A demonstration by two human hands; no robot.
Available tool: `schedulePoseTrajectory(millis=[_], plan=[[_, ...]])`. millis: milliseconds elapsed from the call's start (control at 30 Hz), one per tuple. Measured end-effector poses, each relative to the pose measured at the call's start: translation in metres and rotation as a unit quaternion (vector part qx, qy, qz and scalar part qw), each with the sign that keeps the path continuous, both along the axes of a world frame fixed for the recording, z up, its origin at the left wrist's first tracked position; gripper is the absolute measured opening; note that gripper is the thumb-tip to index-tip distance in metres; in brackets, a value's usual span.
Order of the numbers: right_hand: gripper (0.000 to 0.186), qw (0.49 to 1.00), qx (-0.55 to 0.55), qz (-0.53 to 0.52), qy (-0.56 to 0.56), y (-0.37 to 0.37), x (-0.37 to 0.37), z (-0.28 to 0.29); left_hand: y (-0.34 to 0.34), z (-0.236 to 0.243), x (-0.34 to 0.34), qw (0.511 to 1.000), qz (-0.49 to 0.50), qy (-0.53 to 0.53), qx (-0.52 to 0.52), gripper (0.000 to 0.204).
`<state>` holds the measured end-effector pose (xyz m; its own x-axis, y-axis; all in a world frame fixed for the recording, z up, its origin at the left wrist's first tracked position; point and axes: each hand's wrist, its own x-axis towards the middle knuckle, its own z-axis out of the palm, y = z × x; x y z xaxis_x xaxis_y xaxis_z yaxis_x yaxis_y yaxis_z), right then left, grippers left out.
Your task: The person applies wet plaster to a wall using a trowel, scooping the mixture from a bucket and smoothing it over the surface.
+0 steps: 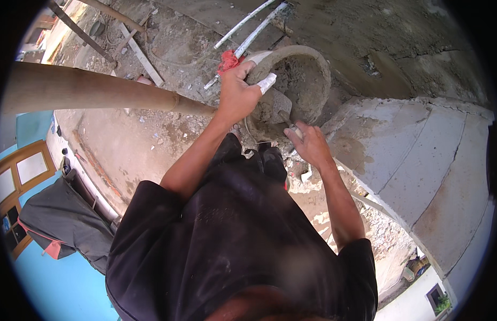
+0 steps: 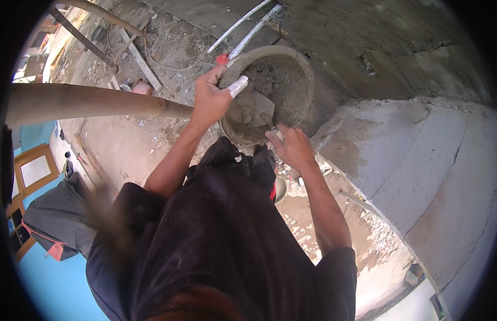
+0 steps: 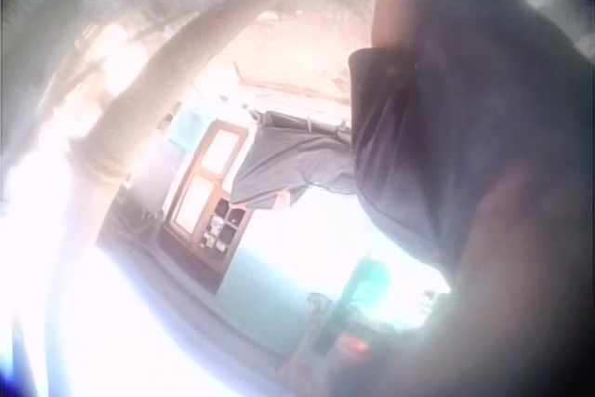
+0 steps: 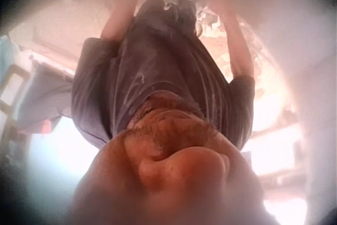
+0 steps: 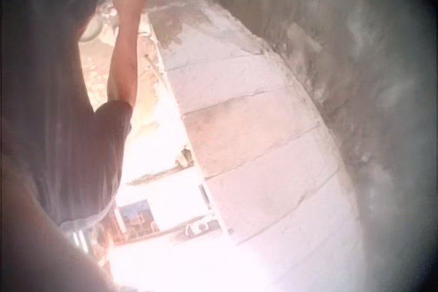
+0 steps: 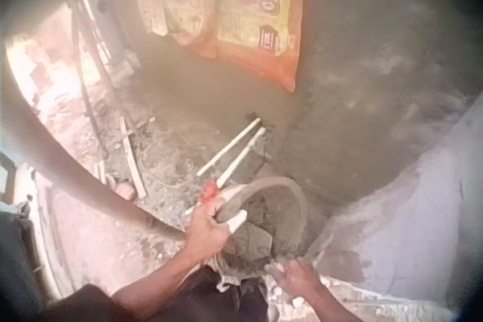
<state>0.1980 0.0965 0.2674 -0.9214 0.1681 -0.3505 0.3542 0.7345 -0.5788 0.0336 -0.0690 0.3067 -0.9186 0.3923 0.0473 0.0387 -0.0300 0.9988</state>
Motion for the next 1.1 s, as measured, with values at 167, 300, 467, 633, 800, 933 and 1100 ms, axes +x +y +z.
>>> schedulePoseTrajectory(millis=[167,300,467,633,800,933,1100], plan=[[0.049,0.98,-0.192,-0.003,-0.058,-0.007,-0.017,-0.015,-0.011,-0.022,0.017,0.995,0.046,0.017,-0.084,0.024],[0.048,0.99,-0.139,0.015,-0.015,-0.008,-0.015,-0.002,-0.037,-0.021,0.024,0.988,0.147,-0.047,-0.025,0.021],[0.038,0.998,-0.007,0.046,-0.032,-0.006,-0.051,-0.017,-0.061,-0.043,0.018,0.982,0.173,-0.065,-0.027,0.025],[0.034,0.991,0.107,0.076,-0.018,-0.012,-0.042,-0.017,-0.067,-0.071,0.018,0.969,0.213,-0.128,0.001,0.025],[0.03,0.976,0.193,0.086,-0.052,-0.02,-0.05,-0.016,-0.077,-0.101,0.008,0.968,0.241,-0.05,-0.041,0.022],[0.034,0.983,0.135,0.122,-0.017,-0.014,-0.041,-0.011,-0.09,-0.135,0.013,0.958,0.255,-0.081,-0.105,0.02],[0.034,0.974,-0.084,0.19,-0.09,0.052,-0.065,-0.003,-0.099,-0.152,0.026,0.931,0.282,-0.166,-0.159,0.02]])
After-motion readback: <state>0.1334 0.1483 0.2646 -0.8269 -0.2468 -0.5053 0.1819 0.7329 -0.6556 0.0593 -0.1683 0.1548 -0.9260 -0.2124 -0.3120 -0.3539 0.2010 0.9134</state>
